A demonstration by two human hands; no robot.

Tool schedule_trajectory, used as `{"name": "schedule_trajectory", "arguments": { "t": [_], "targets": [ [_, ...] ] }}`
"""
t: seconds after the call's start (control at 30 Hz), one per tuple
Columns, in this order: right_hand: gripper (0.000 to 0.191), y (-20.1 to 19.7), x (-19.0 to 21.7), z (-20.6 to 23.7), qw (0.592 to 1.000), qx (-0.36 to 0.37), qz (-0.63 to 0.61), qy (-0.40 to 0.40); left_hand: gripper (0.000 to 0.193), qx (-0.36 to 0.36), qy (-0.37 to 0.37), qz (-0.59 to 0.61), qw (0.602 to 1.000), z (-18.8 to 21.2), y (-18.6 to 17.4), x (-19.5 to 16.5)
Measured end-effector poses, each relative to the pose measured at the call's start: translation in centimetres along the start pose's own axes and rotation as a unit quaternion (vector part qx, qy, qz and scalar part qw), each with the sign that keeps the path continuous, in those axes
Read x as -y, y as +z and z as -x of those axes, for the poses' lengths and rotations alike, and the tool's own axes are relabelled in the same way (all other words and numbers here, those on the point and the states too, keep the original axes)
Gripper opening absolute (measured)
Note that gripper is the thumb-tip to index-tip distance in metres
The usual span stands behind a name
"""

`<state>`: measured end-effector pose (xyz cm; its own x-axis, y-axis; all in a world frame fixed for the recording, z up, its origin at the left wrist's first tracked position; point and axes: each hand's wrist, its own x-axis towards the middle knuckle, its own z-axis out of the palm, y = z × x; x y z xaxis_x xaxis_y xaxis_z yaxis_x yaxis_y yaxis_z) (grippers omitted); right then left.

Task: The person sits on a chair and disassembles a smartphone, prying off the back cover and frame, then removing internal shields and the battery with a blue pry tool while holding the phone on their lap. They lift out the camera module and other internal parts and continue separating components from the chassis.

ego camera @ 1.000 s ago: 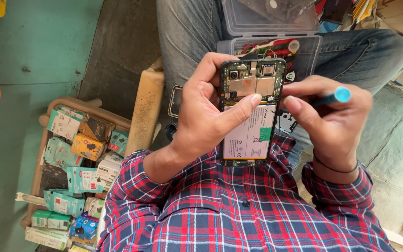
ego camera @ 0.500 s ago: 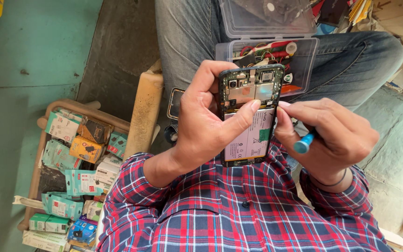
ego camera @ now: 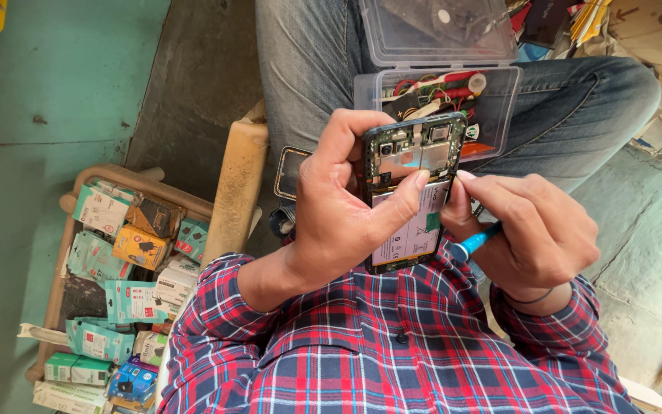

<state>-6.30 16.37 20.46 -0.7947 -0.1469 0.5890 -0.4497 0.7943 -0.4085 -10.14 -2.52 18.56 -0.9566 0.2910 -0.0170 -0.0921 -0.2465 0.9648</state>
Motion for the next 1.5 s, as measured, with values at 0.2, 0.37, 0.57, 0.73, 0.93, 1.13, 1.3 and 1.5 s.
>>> {"name": "schedule_trajectory", "arguments": {
  "t": [0.2,0.37,0.57,0.73,0.93,1.13,1.3,1.5],
  "targets": [
    [0.017,0.1,-0.2,0.4,0.998,0.002,-0.045,0.035,0.038,0.005,0.012,-0.024,1.000,0.2,0.0,0.1],
    [0.011,-0.3,-0.3,0.6,0.968,0.030,-0.154,0.194,0.039,0.010,0.014,-0.025,1.000,0.2,-0.1,0.0],
    [0.010,0.1,-1.8,1.2,0.871,0.059,-0.363,0.326,0.039,0.014,-0.002,0.014,1.000,0.2,-0.3,-0.2],
    [0.007,0.6,-2.8,2.0,0.813,0.054,-0.461,0.352,0.039,0.020,-0.004,0.027,0.999,0.0,-0.4,-0.1],
    [0.007,1.1,-3.0,2.3,0.791,0.037,-0.489,0.367,0.040,0.021,-0.010,0.040,0.999,-0.1,-0.5,-0.1],
    [0.012,1.6,-3.5,2.9,0.774,0.036,-0.522,0.357,0.040,0.017,-0.011,0.038,0.999,-0.2,-0.5,-0.2],
    [0.014,3.3,-3.4,3.7,0.655,0.004,-0.638,0.405,0.042,0.004,-0.016,0.055,0.998,-0.5,-0.4,-0.3],
    [0.014,4.3,-1.8,4.8,0.692,-0.058,-0.615,0.373,0.039,-0.005,-0.015,0.073,0.997,-0.6,-0.3,-0.2]
  ]
}}
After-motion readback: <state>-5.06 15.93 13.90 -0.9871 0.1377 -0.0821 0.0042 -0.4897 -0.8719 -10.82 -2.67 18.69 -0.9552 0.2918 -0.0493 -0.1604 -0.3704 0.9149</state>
